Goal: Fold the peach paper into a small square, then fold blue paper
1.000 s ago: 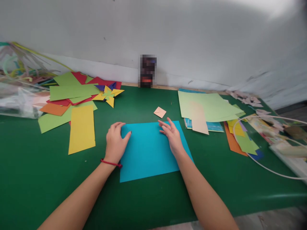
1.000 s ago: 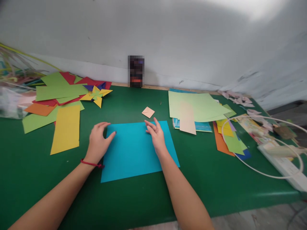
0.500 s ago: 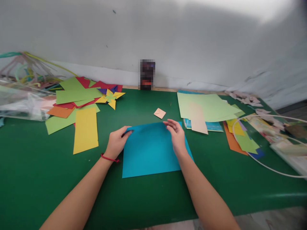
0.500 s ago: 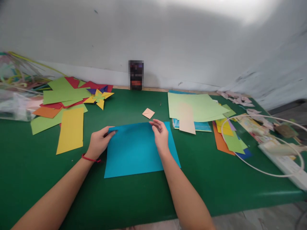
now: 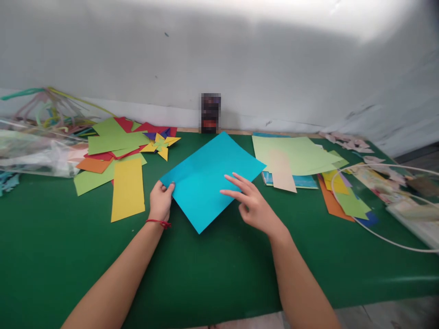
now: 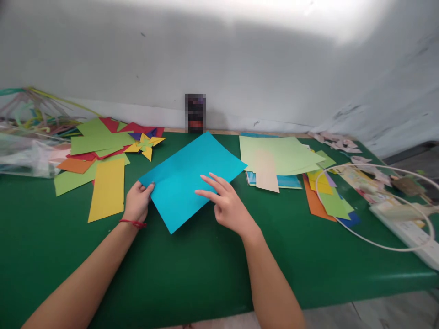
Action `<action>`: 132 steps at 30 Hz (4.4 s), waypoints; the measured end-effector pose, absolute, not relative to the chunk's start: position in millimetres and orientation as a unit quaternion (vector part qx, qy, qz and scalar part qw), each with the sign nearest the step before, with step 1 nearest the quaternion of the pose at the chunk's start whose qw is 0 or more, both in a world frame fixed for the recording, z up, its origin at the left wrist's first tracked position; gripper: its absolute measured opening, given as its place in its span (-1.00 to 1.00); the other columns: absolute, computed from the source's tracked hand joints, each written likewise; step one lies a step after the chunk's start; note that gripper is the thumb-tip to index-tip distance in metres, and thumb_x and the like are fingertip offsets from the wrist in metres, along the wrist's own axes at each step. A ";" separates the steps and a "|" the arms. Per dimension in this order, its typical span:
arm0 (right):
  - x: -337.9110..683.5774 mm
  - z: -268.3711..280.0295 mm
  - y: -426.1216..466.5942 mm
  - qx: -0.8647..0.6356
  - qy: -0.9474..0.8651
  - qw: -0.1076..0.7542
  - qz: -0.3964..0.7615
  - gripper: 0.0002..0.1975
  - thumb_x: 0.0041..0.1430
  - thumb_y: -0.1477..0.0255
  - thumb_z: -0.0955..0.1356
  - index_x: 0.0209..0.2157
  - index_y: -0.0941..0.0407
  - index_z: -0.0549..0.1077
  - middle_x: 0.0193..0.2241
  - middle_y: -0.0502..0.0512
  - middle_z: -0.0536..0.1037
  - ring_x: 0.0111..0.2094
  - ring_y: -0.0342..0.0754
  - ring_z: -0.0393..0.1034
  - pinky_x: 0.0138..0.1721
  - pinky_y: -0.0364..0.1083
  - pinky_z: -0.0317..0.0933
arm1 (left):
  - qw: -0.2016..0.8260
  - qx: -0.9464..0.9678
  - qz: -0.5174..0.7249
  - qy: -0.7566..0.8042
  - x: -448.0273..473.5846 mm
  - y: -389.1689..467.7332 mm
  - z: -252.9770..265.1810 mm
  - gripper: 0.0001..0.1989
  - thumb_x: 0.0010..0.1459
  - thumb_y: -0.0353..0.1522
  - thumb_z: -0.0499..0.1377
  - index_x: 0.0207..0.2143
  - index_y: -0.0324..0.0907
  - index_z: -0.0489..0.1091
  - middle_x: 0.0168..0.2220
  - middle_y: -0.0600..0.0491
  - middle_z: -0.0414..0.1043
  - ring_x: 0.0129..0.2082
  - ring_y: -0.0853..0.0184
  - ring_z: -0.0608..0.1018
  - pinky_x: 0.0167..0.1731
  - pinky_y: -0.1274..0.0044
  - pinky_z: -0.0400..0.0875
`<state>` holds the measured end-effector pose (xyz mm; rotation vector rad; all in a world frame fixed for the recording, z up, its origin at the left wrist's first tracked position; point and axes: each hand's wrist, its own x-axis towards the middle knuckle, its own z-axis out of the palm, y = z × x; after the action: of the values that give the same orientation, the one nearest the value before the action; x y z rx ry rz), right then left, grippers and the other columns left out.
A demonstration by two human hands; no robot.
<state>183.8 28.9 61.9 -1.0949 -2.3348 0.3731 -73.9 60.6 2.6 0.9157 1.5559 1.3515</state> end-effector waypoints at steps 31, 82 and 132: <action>217.8 57.5 44.7 -0.524 -0.723 0.242 0.378 -0.64 0.13 0.18 0.22 -0.61 0.12 0.17 -0.62 -0.09 0.14 -0.56 -0.19 0.03 -0.52 -0.16 -0.06 | 0.289 0.788 0.223 0.496 -43.6 30.0 21.7 -0.71 0.14 -0.17 -0.01 -0.30 -0.14 0.39 -0.38 0.07 0.47 -0.41 0.31 0.50 -0.37 0.47 0.38; 213.2 31.2 48.8 -0.609 -0.738 0.062 0.284 -0.60 0.15 0.11 0.14 -0.60 0.11 0.10 -0.65 -0.06 0.21 -0.59 -0.16 0.11 -0.57 -0.15 -0.09 | 0.061 0.849 0.082 0.519 -3.4 -14.3 7.1 -0.54 0.18 -0.47 -0.12 0.16 -0.16 0.04 0.17 -0.09 0.08 0.15 0.13 0.17 0.06 0.19 0.13; 172.9 9.5 101.9 -0.630 -0.719 0.130 0.263 -0.75 0.11 0.24 0.22 -0.51 0.11 0.26 -0.52 0.00 0.37 -0.50 -0.12 0.23 -0.51 -0.14 0.02 | 0.087 0.816 0.054 0.569 11.2 -27.0 -1.5 -0.39 0.16 -0.17 -0.04 0.20 -0.22 -0.07 0.24 -0.20 -0.19 0.21 -0.03 -0.07 0.06 0.08 0.00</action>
<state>172.9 101.9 9.5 -1.8292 -2.0901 0.7632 11.2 -27.0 -1.5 2.4306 1.6939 0.1596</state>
